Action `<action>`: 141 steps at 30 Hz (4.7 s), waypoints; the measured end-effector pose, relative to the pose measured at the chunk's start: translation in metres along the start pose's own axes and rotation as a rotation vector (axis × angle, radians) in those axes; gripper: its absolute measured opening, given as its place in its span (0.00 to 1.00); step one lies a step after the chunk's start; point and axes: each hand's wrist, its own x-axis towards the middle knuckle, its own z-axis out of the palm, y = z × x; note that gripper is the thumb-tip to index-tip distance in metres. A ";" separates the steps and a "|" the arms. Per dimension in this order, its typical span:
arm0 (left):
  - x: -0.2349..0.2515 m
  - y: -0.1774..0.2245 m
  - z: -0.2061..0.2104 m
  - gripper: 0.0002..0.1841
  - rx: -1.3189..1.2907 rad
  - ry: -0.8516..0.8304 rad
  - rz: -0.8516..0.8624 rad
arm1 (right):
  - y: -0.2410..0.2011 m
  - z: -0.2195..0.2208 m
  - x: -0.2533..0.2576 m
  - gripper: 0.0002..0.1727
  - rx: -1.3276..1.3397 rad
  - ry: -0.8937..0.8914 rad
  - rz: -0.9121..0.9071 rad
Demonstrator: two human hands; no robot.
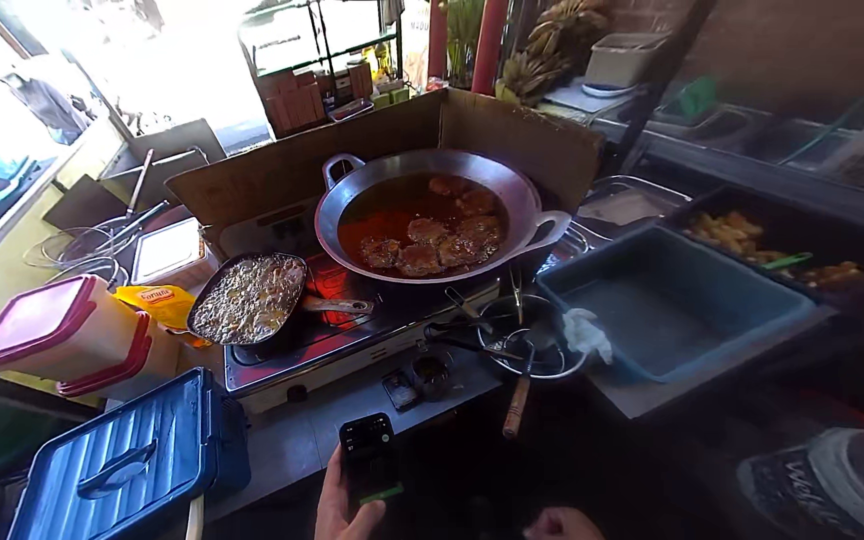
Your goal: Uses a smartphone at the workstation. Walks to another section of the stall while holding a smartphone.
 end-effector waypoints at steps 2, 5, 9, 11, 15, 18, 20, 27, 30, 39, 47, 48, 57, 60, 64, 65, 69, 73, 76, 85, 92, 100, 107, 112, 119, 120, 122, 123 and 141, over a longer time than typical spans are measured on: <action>0.001 0.002 0.005 0.48 -0.003 -0.003 0.011 | -0.029 -0.001 -0.002 0.20 0.067 -0.094 -0.065; 0.004 0.003 0.016 0.47 -0.005 -0.018 0.033 | -0.075 -0.002 -0.012 0.21 0.184 -0.294 -0.172; 0.006 0.005 0.035 0.47 -0.036 -0.058 0.045 | -0.135 -0.015 -0.039 0.26 0.374 -0.557 -0.494; 0.007 0.011 0.052 0.47 -0.044 -0.055 0.026 | -0.158 -0.025 -0.051 0.26 0.460 -0.630 -0.600; 0.009 0.003 0.068 0.49 -0.055 -0.134 0.049 | -0.178 -0.045 -0.064 0.27 0.445 -0.636 -0.666; 0.011 -0.003 0.077 0.49 -0.053 -0.151 0.067 | -0.182 -0.055 -0.066 0.26 0.389 -0.618 -0.688; 0.013 -0.005 0.081 0.50 -0.044 -0.150 0.075 | -0.183 -0.061 -0.067 0.25 0.349 -0.591 -0.693; 0.021 -0.004 0.096 0.50 -0.009 -0.141 0.065 | -0.179 -0.073 -0.066 0.25 0.311 -0.501 -0.691; 0.024 -0.004 0.101 0.50 -0.005 -0.148 0.072 | -0.178 -0.077 -0.065 0.25 0.313 -0.487 -0.689; 0.026 0.000 0.104 0.49 -0.010 -0.169 0.063 | -0.177 -0.080 -0.066 0.25 0.312 -0.477 -0.699; 0.021 0.001 0.099 0.49 -0.016 -0.171 0.072 | -0.178 -0.073 -0.067 0.25 0.312 -0.476 -0.700; 0.021 0.001 0.098 0.49 -0.014 -0.170 0.072 | -0.178 -0.072 -0.067 0.25 0.309 -0.475 -0.701; 0.015 -0.004 0.086 0.48 -0.056 -0.170 0.075 | -0.180 -0.067 -0.072 0.25 0.283 -0.463 -0.727; 0.014 -0.004 0.085 0.45 -0.047 -0.161 0.083 | -0.181 -0.067 -0.073 0.25 0.277 -0.463 -0.734; 0.011 -0.003 0.086 0.42 -0.029 -0.134 0.074 | -0.180 -0.066 -0.073 0.25 0.272 -0.471 -0.742; 0.011 -0.002 0.086 0.41 -0.025 -0.126 0.072 | -0.180 -0.066 -0.073 0.25 0.268 -0.472 -0.742; 0.009 -0.002 0.088 0.41 -0.011 -0.107 0.060 | -0.180 -0.067 -0.075 0.26 0.266 -0.475 -0.729; 0.009 -0.005 0.085 0.42 -0.016 -0.128 0.066 | -0.179 -0.067 -0.075 0.25 0.270 -0.480 -0.726; 0.009 -0.006 0.085 0.43 -0.020 -0.127 0.068 | -0.179 -0.067 -0.076 0.24 0.268 -0.482 -0.728; 0.009 -0.007 0.088 0.43 -0.021 -0.141 0.068 | -0.175 -0.067 -0.075 0.23 0.305 -0.489 -0.725; 0.008 -0.008 0.090 0.43 -0.037 -0.134 0.064 | -0.172 -0.068 -0.074 0.24 0.291 -0.487 -0.725; 0.007 -0.009 0.090 0.43 -0.038 -0.136 0.062 | -0.171 -0.067 -0.071 0.23 0.288 -0.492 -0.725; 0.007 -0.008 0.090 0.43 -0.036 -0.130 0.065 | -0.172 -0.066 -0.072 0.23 0.321 -0.491 -0.727; 0.008 -0.009 0.088 0.43 -0.030 -0.139 0.091 | -0.174 -0.069 -0.074 0.25 0.279 -0.477 -0.717; 0.006 -0.002 0.089 0.43 -0.062 -0.167 0.088 | -0.175 -0.093 -0.077 0.13 0.489 -0.027 -0.927; 0.006 -0.001 0.090 0.43 -0.064 -0.172 0.091 | -0.176 -0.098 -0.077 0.13 0.510 -0.001 -0.954; 0.006 0.000 0.092 0.43 -0.075 -0.185 0.093 | -0.178 -0.108 -0.078 0.15 0.498 -0.005 -0.989; 0.006 0.001 0.093 0.43 -0.080 -0.196 0.095 | -0.180 -0.110 -0.078 0.16 0.486 -0.012 -1.003; 0.009 0.001 0.106 0.44 -0.106 -0.259 0.093 | -0.194 -0.093 -0.081 0.20 -0.206 0.440 -1.352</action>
